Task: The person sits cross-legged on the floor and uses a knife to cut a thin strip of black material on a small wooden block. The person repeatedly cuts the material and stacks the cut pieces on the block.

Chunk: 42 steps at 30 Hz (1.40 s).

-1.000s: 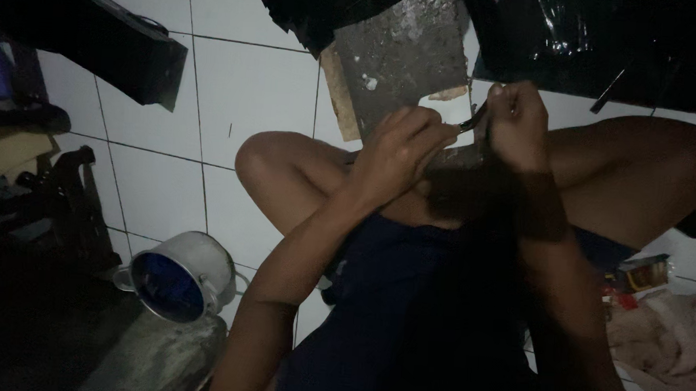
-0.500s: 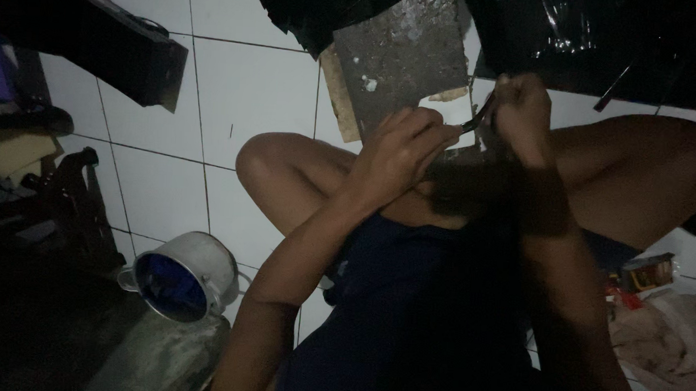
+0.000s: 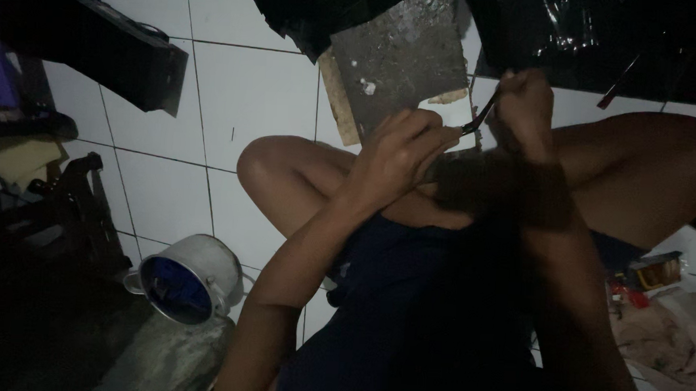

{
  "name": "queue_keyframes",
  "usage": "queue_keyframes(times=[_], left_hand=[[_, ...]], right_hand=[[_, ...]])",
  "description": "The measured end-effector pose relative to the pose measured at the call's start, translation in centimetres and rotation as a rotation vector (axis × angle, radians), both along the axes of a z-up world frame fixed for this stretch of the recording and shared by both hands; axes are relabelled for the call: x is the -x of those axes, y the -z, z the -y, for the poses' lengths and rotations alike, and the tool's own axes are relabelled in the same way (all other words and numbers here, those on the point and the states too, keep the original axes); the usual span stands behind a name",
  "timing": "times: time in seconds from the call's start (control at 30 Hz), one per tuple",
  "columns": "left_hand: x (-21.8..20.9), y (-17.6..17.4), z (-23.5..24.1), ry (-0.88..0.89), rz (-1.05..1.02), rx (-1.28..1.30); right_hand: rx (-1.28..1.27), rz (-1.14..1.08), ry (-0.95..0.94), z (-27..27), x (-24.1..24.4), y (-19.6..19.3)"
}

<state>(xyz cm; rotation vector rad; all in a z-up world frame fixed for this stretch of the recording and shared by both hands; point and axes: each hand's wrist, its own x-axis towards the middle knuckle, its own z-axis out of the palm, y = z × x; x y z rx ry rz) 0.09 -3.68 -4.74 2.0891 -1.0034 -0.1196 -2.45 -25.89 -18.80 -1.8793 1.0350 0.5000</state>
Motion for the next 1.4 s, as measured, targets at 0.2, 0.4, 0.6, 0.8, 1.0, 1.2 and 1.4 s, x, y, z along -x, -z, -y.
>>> queue_keyframes(times=[0.2, 0.4, 0.6, 0.8, 1.0, 1.2, 1.4], left_hand=[[-0.1, 0.0, 0.0, -0.001, 0.002, -0.023], [-0.1, -0.1, -0.1, 0.003, 0.004, -0.048], [-0.1, -0.1, 0.0, 0.012, 0.031, -0.046], [0.0, 0.1, 0.2, 0.005, 0.051, -0.044], [0.2, 0.5, 0.5, 0.016, 0.101, -0.113], [0.3, 0.4, 1.0, 0.013, 0.211, -0.131], [0.3, -0.7, 1.2, 0.009, 0.223, -0.188]], right_hand=[[0.003, -0.094, 0.040, 0.2, -0.8, 2.1], [0.013, -0.090, 0.085, 0.4, -1.1, 3.7], [0.051, -0.131, 0.019, 0.1, -1.7, 3.6], [0.068, -0.130, 0.068, -0.3, -2.1, 1.7], [-0.018, -0.134, 0.187, -0.1, -2.3, 1.5], [0.080, -0.172, 0.089, 2.3, -0.9, 7.2], [0.128, 0.095, 0.284, 4.5, 0.8, 10.3]])
